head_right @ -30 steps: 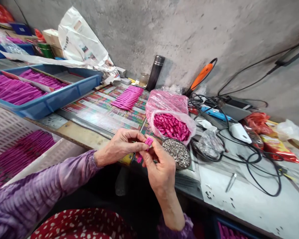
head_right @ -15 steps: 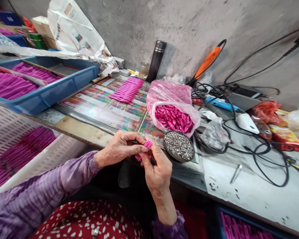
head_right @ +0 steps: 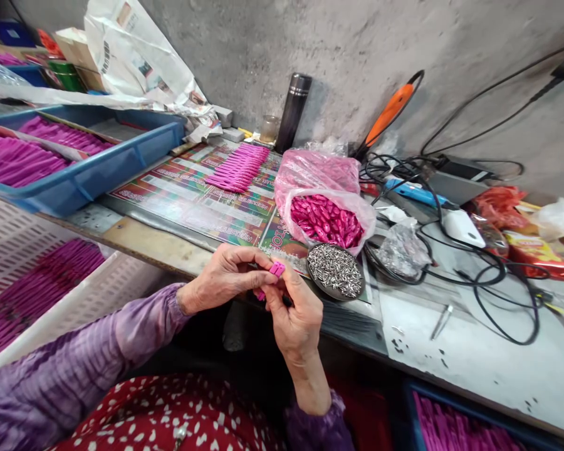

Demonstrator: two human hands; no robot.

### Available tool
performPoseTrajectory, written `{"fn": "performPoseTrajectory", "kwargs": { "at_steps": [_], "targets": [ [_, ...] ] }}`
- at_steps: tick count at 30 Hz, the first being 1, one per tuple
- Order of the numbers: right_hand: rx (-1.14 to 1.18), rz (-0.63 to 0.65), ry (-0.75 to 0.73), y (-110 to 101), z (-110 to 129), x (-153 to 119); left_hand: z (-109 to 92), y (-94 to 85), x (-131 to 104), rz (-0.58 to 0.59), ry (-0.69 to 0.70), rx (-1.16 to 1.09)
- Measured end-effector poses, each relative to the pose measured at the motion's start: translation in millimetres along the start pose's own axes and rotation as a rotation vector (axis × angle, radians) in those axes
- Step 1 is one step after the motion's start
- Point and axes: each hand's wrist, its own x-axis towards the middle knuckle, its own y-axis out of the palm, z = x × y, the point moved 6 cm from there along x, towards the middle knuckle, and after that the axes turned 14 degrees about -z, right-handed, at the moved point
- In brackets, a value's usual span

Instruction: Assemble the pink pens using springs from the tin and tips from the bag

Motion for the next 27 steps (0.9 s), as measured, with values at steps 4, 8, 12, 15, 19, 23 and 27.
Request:
{"fn": "performPoseTrajectory", "kwargs": {
  "at_steps": [4,8,12,15,19,23,27],
  "targets": [
    [0.007,-0.003,0.012,1,0,0,1,-0.3,0,0.001,0.023,0.005],
    [0.042,0.006,0.083,1,3,6,0,0.5,3,-0.013,0.024,0.034],
    [0.076,0.042,0.183,3,12,30,-18,7.5,16,-0.024,0.018,0.068],
    [0.104,0.065,0.205,5,23,55,-39,15.3,29,-0.018,0.000,0.092],
    [0.124,0.099,0.223,9,32,78,-61,20.7,41,-0.024,0.041,0.109],
    [0.164,0.087,0.213,10,32,86,-66,20.1,46,-0.035,0.061,0.109],
    [0.124,0.110,0.214,12,28,80,-61,17.7,45,-0.043,0.041,0.119]
  ]
}}
